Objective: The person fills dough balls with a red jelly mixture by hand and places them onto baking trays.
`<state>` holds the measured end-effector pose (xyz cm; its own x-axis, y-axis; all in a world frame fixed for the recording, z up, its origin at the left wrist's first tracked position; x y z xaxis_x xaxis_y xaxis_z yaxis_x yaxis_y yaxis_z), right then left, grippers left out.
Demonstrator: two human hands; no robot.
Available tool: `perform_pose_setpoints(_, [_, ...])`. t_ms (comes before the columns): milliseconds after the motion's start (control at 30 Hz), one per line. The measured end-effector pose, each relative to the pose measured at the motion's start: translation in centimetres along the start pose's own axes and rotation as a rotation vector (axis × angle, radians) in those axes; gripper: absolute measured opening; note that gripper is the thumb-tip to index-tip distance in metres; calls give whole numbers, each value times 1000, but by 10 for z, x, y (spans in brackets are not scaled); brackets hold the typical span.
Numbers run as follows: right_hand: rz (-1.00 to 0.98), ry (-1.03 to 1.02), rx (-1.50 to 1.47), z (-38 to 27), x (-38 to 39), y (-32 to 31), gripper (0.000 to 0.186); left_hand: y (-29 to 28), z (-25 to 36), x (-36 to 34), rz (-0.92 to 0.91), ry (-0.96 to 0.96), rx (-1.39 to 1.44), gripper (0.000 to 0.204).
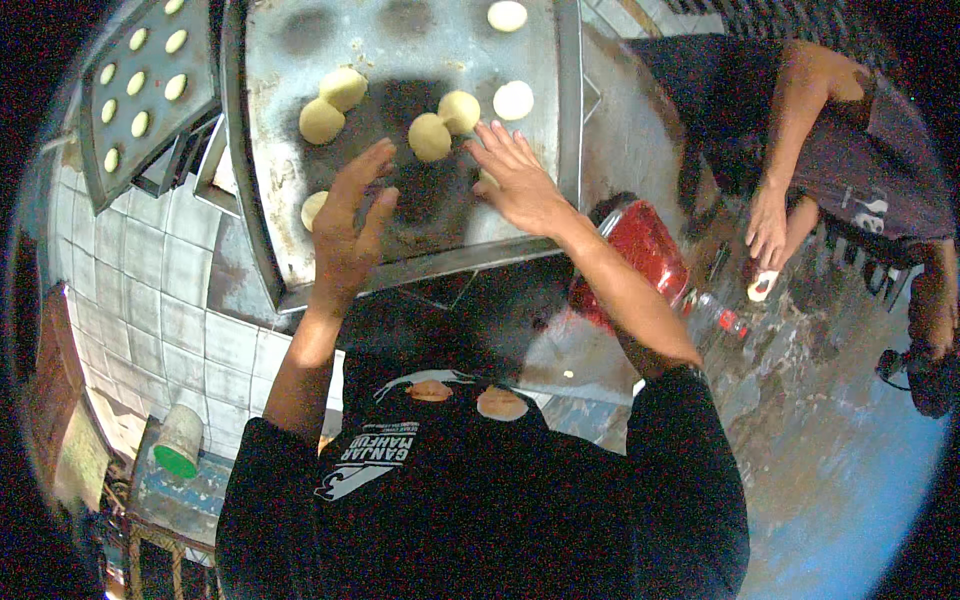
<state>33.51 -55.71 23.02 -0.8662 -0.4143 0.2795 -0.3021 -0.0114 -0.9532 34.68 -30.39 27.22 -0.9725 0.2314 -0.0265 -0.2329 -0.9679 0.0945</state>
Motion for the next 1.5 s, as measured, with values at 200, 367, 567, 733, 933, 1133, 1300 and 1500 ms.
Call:
perform_pose_setpoints(200, [475, 238, -145, 19, -50, -56, 32, 26, -3, 1, -133, 245, -459, 52])
perform_pose_setpoints(367, [400, 266, -143, -6, -32, -63, 54, 52, -37, 3, -252, 337, -940, 47])
perform_pose_setpoints(567, [667, 438, -315, -72, 127, -119, 51, 120, 17, 46, -21, 94, 279, 37])
perform_pose_setpoints(733, [925, 582, -155, -126, 270, -96, 29, 213, 45, 158, -195, -287, 793, 35])
perform_pose_setpoints(933, [905, 698, -1471, -154, 394, 21, 27, 275, 45, 272, -272, -198, 424, 40])
perform_pose_setpoints(1133, [941, 681, -1523, -182, 489, 33, 34, 299, 32, 350, -350, -309, 541, 45])
perform_pose_setpoints(1300, [890, 610, -274, -224, 493, 106, 25, 257, -100, 415, -701, -338, -147, 43])
perform_pose_setpoints(1500, [496, 809, -979, -204, 478, 91, 23, 242, -74, 443, -425, -964, 364, 20])
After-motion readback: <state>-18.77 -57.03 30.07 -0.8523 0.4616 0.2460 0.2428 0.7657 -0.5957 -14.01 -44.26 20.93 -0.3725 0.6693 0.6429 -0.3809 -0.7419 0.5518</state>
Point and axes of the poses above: each hand's wrist, its own x-axis away from the middle knuckle, its own y-axis out of the palm, z = x × y, the point moved 4 cm from there along -x, towards the middle knuckle, and after that the axes turned 15 degrees about x, right-handed, at the moved point
